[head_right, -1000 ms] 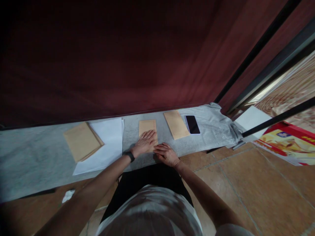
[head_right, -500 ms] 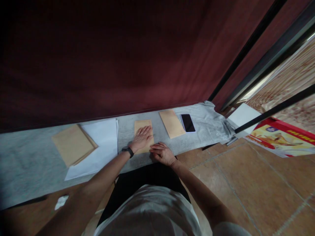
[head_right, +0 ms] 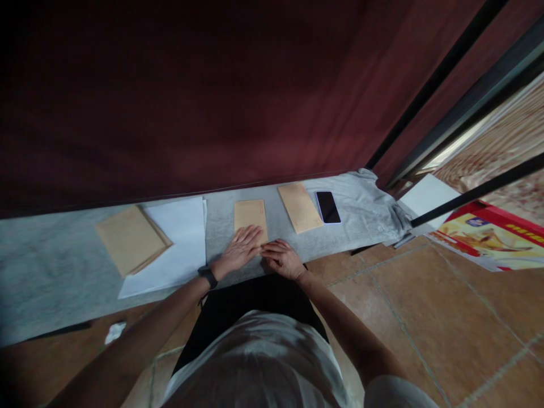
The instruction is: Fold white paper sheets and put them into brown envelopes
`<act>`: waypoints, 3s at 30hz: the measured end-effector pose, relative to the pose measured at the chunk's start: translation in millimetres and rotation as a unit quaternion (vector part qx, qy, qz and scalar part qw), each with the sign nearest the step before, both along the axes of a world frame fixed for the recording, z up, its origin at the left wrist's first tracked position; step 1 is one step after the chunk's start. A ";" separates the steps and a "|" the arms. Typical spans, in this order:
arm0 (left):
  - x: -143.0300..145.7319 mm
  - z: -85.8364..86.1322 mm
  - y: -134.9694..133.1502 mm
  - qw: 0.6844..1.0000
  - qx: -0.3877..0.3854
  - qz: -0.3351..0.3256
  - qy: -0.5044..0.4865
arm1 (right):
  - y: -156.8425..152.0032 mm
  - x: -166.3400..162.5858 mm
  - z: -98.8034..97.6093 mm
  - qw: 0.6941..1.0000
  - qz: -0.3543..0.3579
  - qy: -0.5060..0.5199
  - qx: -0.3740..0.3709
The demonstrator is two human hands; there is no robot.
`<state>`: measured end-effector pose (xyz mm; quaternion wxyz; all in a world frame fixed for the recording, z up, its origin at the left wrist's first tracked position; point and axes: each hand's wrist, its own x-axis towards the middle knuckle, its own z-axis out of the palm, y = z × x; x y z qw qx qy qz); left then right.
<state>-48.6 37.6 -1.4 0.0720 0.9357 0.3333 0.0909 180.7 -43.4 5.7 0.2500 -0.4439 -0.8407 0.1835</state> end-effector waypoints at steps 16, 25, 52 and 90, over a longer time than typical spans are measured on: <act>-54.1 10.8 -58.5 0.998 0.017 -0.067 0.009 | -4.3 -7.5 -0.9 0.999 -0.032 -0.019 0.001; -57.5 2.5 -60.6 0.997 0.045 -0.063 0.011 | -8.0 -51.2 2.3 0.997 -0.021 -0.069 0.015; -59.9 -0.2 -65.2 0.995 0.089 -0.054 0.007 | 107.3 -33.6 -17.4 0.970 -0.155 -0.179 0.043; -58.9 1.3 -65.5 0.996 0.074 -0.055 0.013 | 100.2 -57.4 -9.0 0.981 -0.079 -0.176 0.021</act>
